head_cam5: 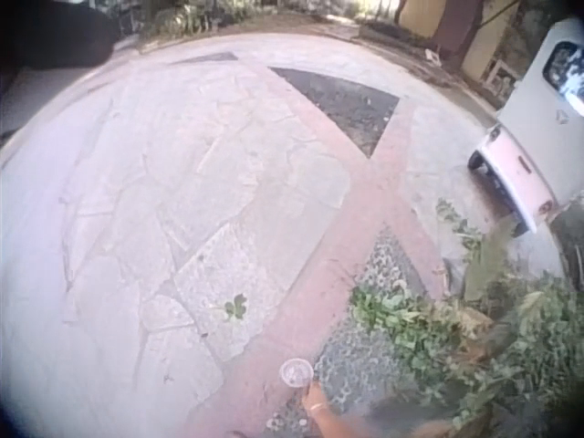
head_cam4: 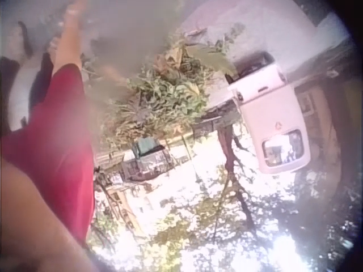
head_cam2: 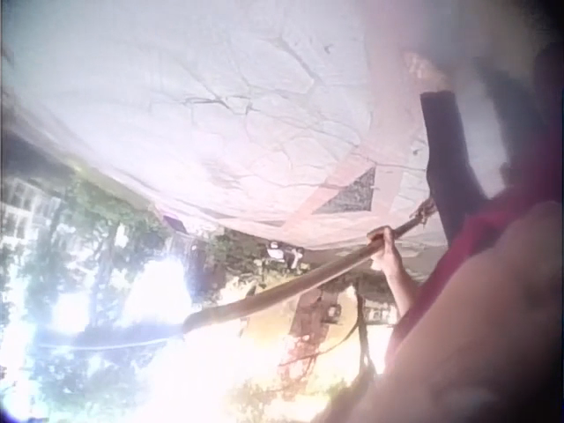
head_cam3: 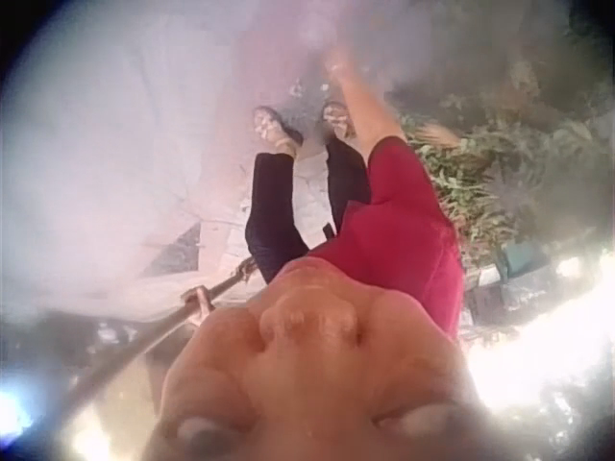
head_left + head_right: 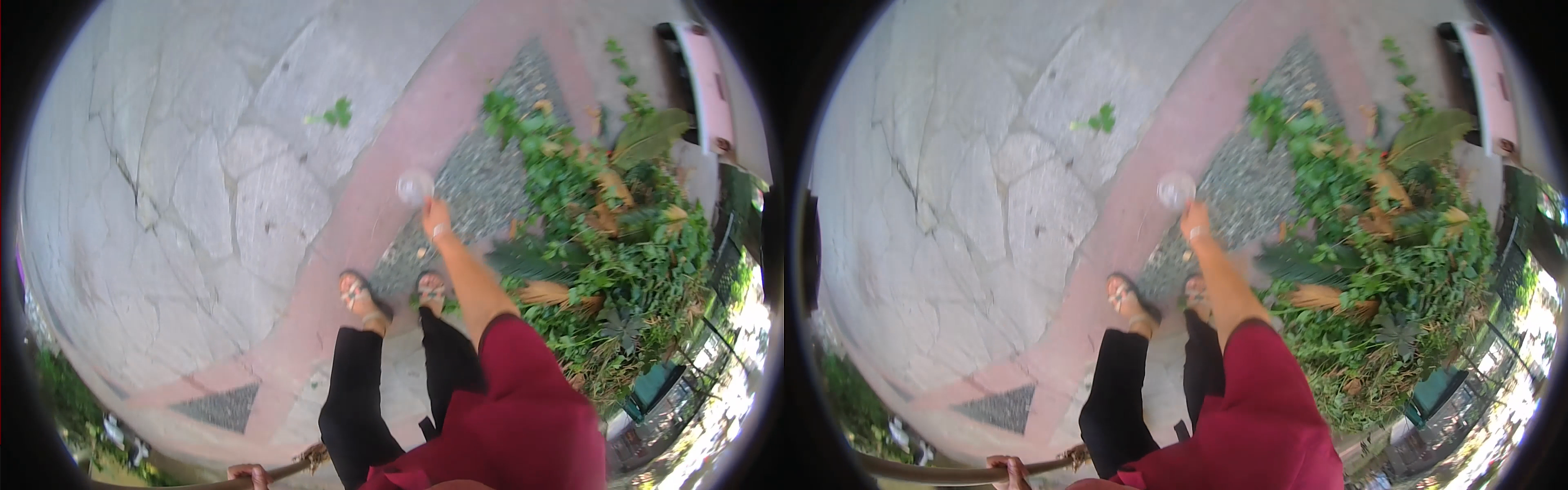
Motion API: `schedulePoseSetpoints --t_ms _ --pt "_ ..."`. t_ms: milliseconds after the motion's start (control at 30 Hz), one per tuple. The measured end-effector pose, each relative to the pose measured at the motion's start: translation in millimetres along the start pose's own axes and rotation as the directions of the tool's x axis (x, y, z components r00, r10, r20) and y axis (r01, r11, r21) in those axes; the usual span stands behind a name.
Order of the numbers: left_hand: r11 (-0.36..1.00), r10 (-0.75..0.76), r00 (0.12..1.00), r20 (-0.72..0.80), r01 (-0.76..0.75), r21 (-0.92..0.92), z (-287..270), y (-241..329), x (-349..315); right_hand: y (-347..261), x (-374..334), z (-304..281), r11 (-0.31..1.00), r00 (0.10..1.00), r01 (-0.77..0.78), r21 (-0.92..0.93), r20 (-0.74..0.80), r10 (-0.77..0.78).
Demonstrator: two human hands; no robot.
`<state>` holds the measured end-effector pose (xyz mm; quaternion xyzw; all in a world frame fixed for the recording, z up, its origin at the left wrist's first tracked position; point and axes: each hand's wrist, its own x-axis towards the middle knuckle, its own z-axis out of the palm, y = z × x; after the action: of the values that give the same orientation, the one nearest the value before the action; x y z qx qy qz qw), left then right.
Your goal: The person sweeps leaves and debris on a paved walkway using a broom, picks up individual pieces of plastic and paper trash by hand, and puts them into a trash bin.
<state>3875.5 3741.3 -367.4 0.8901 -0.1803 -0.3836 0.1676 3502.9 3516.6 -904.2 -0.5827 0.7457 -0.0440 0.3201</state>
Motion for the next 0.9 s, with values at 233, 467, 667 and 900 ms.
schedulePoseSetpoints --t_ms 233,467,667,900 --pt "0.963 0.179 0.982 -0.057 -0.186 -0.196 -39.6 -2.7 -70.8 101.6 -200.7 -223.8 0.989 0.986 -0.083 -0.121 -0.153 0.064" --pt "0.862 0.379 0.925 -0.028 -0.364 -0.353 -77.5 -11.8 -171.8 210.6 -396.3 -493.6 0.882 0.791 -0.461 0.103 -0.402 0.461" --pt "0.856 0.409 0.903 -0.132 -0.430 -0.287 -100.4 -67.4 -208.7 254.3 -597.3 -603.3 0.756 0.462 -0.506 0.415 -0.609 0.644" --pt "0.779 0.594 0.803 -0.055 -0.591 -0.209 -141.6 -110.0 -256.1 308.1 -906.0 -543.9 0.352 0.009 -0.702 0.620 -0.486 0.874"
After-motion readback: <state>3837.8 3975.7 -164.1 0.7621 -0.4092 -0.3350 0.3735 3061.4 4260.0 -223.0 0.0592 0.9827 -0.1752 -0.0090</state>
